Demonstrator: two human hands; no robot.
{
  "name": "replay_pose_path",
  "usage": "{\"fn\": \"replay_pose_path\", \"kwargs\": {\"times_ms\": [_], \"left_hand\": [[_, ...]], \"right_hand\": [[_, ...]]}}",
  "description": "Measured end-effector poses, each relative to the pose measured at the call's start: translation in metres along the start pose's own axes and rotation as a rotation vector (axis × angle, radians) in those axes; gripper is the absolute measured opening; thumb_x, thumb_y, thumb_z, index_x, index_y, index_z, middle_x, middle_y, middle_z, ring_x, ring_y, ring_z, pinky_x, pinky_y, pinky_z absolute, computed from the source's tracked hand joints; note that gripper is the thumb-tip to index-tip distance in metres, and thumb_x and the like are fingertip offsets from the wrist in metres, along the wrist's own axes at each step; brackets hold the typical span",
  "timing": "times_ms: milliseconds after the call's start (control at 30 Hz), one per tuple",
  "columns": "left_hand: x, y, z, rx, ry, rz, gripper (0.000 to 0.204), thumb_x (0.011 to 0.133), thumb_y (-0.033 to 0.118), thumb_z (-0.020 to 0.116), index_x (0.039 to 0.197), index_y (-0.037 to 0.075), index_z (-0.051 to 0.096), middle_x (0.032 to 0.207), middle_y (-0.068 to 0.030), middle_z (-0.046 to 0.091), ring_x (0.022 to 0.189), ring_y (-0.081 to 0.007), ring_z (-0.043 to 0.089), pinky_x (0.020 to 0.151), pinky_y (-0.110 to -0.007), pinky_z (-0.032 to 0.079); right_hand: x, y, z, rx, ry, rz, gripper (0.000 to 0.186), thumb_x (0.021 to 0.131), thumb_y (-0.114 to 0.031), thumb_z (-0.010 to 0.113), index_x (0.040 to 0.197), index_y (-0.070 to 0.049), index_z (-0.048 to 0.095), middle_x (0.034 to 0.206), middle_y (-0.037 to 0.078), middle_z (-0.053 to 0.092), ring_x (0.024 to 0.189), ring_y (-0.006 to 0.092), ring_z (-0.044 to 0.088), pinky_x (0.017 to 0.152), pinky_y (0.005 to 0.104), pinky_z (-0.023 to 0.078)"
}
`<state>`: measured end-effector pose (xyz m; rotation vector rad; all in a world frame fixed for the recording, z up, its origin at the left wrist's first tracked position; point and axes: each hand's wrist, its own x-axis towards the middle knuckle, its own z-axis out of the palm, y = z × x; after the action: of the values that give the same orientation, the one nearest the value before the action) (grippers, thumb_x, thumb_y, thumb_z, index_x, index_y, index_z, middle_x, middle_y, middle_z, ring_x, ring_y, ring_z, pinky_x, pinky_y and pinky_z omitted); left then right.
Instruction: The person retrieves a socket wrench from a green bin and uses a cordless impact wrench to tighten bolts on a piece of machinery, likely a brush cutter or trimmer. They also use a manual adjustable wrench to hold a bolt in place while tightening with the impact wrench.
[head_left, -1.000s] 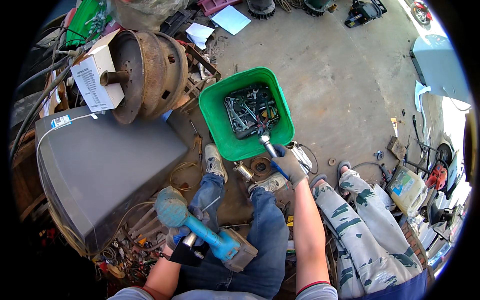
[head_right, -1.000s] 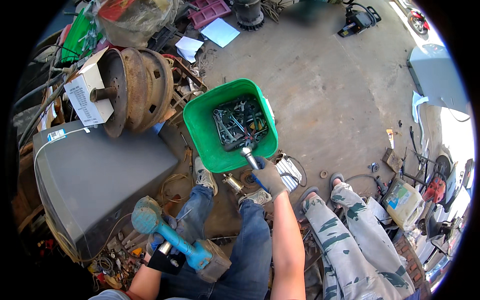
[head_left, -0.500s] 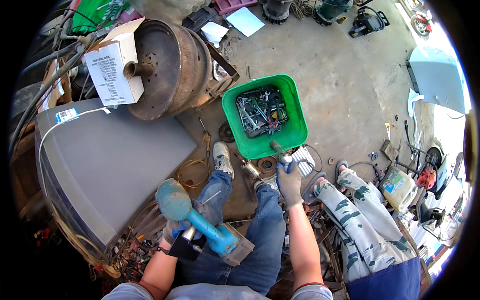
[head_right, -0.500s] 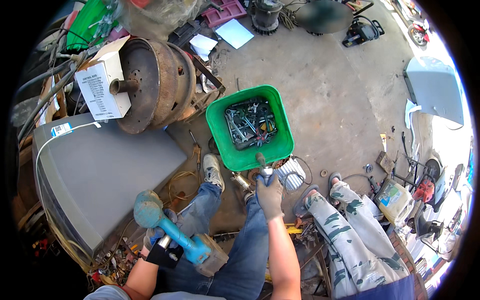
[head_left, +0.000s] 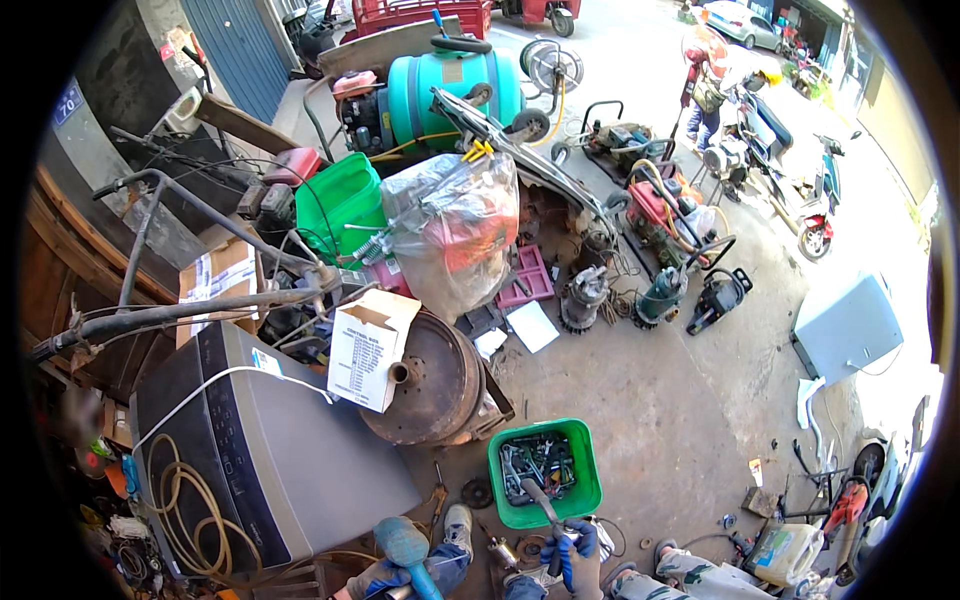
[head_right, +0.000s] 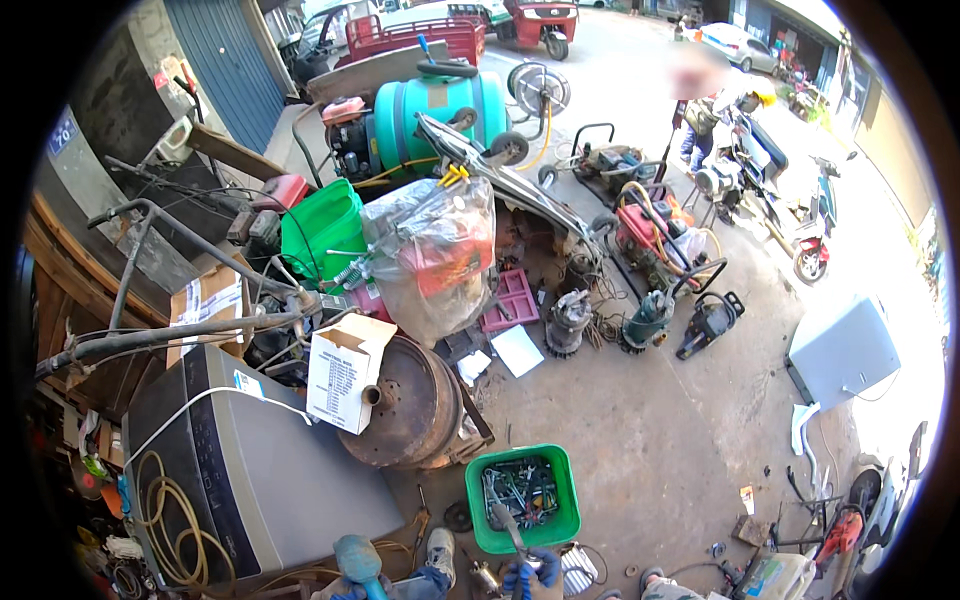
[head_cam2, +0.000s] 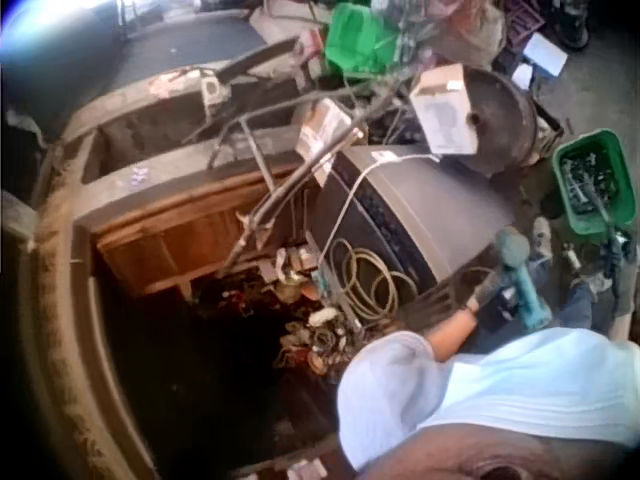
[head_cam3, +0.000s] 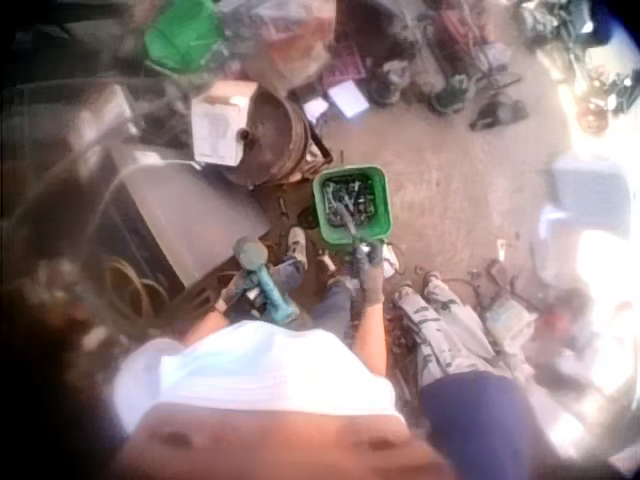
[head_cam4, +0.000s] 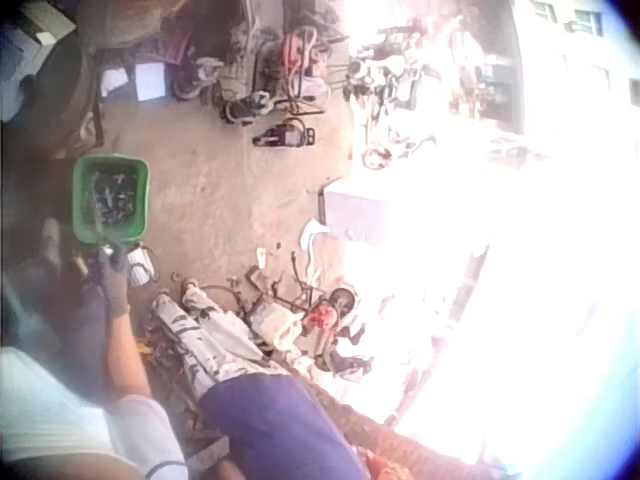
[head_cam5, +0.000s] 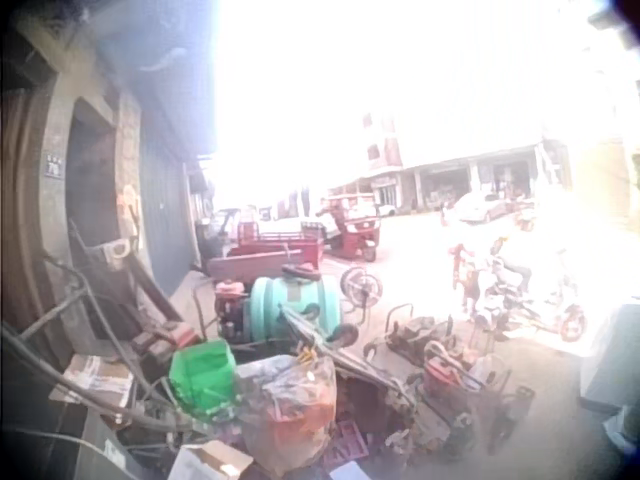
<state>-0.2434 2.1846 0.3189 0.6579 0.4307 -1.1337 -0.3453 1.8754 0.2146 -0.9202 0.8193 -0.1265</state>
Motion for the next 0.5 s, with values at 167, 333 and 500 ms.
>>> {"fn": "replay_pose_path", "kwargs": {"times_ms": [167,333,500], "left_hand": [[-0.005,0.015,0.03,-0.179,-0.232,0.099,0.032,0.088,0.026,0.068,0.109,0.002,0.063,0.058,-0.0106,0.051,0.051,-0.0167,0.049,0.056,-0.031,0.045],[0.028,0.02,0.097,-0.518,-0.997,0.156,0.03,0.093,0.023,0.062,0.108,-0.002,0.068,0.045,-0.0126,0.046,0.042,-0.0148,0.044,0.045,-0.028,0.042],[-0.019,0.022,0.048,-0.299,-0.353,0.095,0.031,0.093,0.024,0.062,0.108,-0.002,0.067,0.047,-0.0124,0.046,0.044,-0.0146,0.044,0.047,-0.027,0.041]], "right_hand": [[0.053,-0.007,0.019,-0.134,-0.035,-0.007,0.029,0.094,-0.02,0.063,0.115,-0.01,0.047,0.078,0.01,0.064,0.056,0.0146,0.06,0.048,0.0289,0.052],[0.058,-0.029,0.041,-0.181,0.094,-0.043,0.025,0.097,-0.028,0.059,0.111,-0.01,0.048,0.073,0.008,0.063,0.049,0.0121,0.056,0.042,0.0271,0.05],[0.103,0.044,0.001,0.145,-0.005,0.282,0.028,0.095,-0.031,0.062,0.107,-0.009,0.05,0.075,0.014,0.065,0.054,0.0218,0.063,0.046,0.0377,0.056]]}}
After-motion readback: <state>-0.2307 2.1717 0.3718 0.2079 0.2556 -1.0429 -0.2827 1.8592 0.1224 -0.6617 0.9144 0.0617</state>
